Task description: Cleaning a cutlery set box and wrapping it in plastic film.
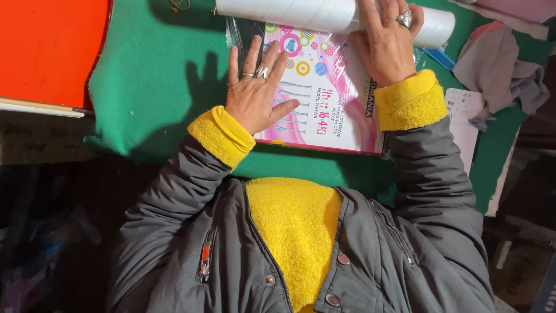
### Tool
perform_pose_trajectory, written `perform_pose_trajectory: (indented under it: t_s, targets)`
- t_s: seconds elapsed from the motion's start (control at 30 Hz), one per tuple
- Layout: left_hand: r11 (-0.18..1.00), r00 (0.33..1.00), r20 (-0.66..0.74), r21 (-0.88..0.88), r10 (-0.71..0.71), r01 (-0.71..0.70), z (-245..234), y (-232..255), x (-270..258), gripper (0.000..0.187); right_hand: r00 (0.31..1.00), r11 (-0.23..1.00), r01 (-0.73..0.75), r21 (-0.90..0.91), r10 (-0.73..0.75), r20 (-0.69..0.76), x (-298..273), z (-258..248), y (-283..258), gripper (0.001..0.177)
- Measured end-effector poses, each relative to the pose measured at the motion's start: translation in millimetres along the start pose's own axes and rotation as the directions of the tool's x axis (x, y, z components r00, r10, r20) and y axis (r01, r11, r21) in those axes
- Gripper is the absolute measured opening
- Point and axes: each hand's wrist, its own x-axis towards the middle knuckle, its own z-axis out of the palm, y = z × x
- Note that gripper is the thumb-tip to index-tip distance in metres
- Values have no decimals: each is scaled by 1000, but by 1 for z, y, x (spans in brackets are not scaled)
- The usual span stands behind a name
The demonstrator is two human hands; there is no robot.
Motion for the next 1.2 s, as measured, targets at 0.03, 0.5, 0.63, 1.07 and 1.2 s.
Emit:
perform_pose_trajectory:
  t_s: [0.03, 0.5, 0.63, 1.07, 1.2]
  targets:
    - [1000, 1000, 1, 1, 1, -1, 0, 0, 0, 92, 1000, 1000, -1, 0, 1, -1, 0, 0, 0, 65]
    - [1000, 1000, -11, -4, 1, -1, 1, -1, -1, 92, 1000, 1000, -10, 29, 10, 7, 4, 3, 3, 59]
    - [999, 999, 32, -45, -25, 26, -4, -5, 5, 95, 999, 999, -40, 30, 39, 32, -1, 5, 1, 59]
    - [981, 999, -29, 190, 41, -35, -3, 15, 18, 75, 907, 984, -23, 179, -55, 417, -29, 3, -95, 81]
    - [974, 998, 21, 216, 62, -65, 5, 24, 22, 74, 916, 980, 2, 197, -81, 393, -25, 7, -93, 81]
